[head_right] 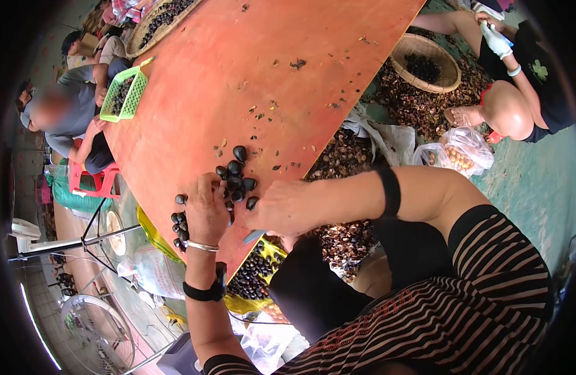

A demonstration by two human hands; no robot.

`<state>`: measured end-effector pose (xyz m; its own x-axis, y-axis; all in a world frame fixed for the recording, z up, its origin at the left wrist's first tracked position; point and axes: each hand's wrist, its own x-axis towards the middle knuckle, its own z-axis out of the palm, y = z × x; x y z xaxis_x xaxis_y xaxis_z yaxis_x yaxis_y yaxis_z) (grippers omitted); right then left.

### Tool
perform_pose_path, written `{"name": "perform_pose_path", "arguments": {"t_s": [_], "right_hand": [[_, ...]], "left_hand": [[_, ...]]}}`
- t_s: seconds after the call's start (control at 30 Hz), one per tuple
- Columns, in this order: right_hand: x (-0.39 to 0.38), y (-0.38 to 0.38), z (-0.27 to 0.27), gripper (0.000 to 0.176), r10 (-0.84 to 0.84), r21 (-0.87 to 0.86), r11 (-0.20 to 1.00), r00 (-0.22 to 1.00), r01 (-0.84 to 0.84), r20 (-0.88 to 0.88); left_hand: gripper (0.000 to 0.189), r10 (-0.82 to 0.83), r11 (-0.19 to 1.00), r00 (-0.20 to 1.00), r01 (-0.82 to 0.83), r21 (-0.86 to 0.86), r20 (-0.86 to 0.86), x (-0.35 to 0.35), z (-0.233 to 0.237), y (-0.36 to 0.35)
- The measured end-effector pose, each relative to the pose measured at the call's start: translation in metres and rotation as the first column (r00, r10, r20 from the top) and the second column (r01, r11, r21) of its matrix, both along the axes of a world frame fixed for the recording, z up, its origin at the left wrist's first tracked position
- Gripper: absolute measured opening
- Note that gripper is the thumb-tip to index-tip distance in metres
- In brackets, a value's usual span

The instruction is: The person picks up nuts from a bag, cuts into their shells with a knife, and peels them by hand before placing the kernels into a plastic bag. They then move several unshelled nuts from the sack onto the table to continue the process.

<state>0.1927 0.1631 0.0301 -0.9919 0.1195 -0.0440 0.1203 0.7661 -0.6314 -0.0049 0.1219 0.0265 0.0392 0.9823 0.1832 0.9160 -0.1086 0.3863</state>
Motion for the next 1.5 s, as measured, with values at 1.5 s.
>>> {"name": "perform_pose_path", "arguments": {"t_s": [1.5], "right_hand": [[-0.036,-0.035,0.001,0.06,-0.089,0.163,0.982,0.996,0.09,-0.014]], "left_hand": [[0.03,0.301,0.894,0.907,-0.376,0.244,0.296,0.014,-0.037,-0.129]]}}
